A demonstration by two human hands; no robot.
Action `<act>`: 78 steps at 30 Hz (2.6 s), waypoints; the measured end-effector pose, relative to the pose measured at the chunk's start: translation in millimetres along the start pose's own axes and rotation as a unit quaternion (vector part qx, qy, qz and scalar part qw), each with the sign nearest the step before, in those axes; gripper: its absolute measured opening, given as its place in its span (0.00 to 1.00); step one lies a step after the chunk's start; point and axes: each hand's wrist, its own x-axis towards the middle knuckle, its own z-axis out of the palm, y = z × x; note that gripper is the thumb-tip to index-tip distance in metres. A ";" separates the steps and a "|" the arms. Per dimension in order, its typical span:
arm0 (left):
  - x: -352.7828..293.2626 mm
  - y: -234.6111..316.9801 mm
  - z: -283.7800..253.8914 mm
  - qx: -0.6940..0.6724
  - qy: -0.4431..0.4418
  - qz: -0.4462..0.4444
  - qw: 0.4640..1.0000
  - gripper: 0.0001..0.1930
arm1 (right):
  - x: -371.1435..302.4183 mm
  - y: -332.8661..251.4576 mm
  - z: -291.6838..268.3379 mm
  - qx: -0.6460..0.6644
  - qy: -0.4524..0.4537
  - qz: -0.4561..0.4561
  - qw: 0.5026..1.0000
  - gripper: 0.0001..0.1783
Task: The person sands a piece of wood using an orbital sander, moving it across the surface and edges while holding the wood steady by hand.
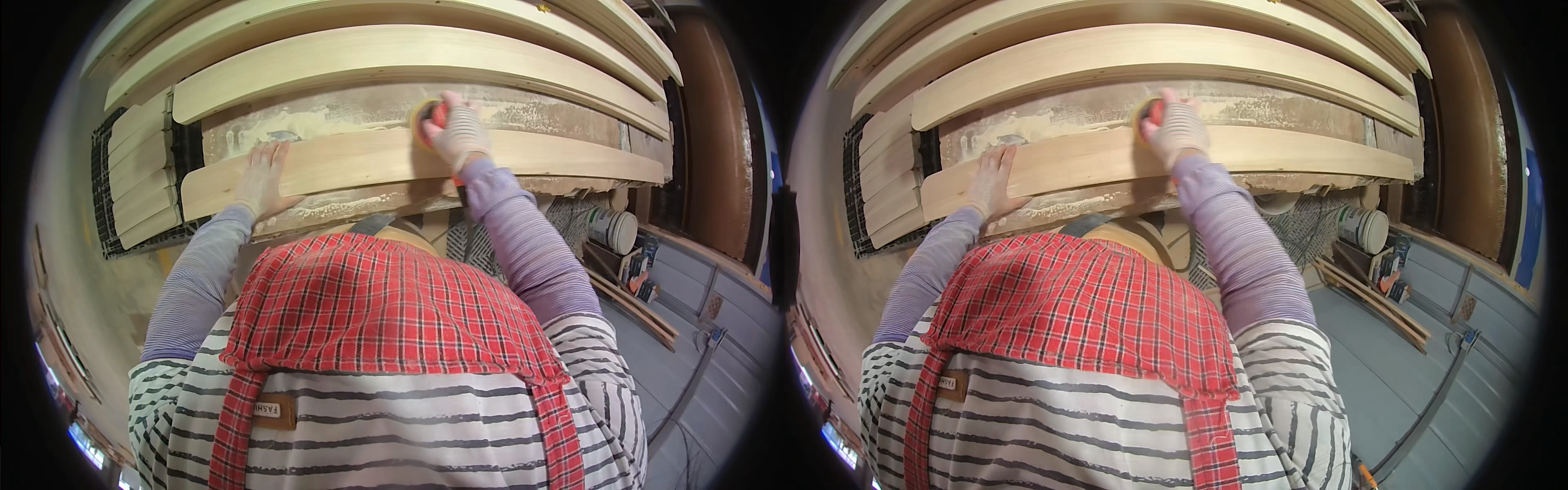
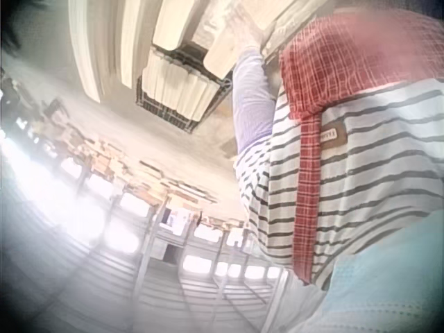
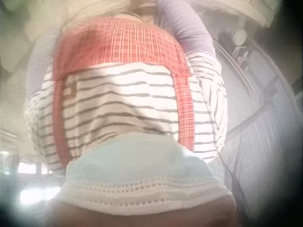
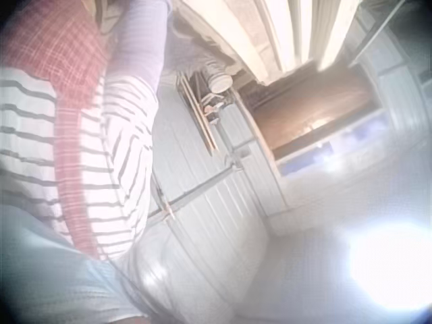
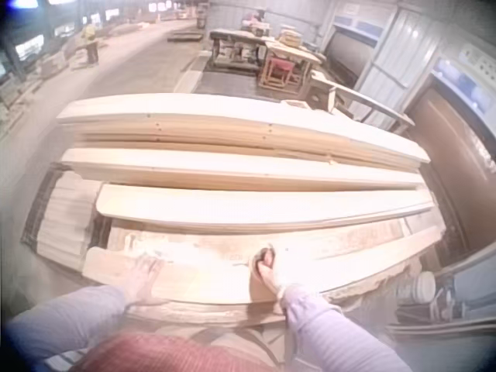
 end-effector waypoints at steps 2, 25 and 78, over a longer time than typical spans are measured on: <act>2.7 0.8 -1.6 0.005 -0.010 -0.003 1.000 0.56 | 13.4 50.8 -18.0 0.007 0.024 0.019 0.999 0.36; 2.2 3.2 -3.9 0.024 -0.009 -0.007 1.000 0.55 | -32.6 11.8 -4.5 -0.040 0.031 0.049 0.997 0.32; -146.4 -193.7 39.9 -0.814 0.107 -0.303 0.484 0.31 | -43.5 -228.1 102.2 -0.038 0.005 -0.012 0.999 0.25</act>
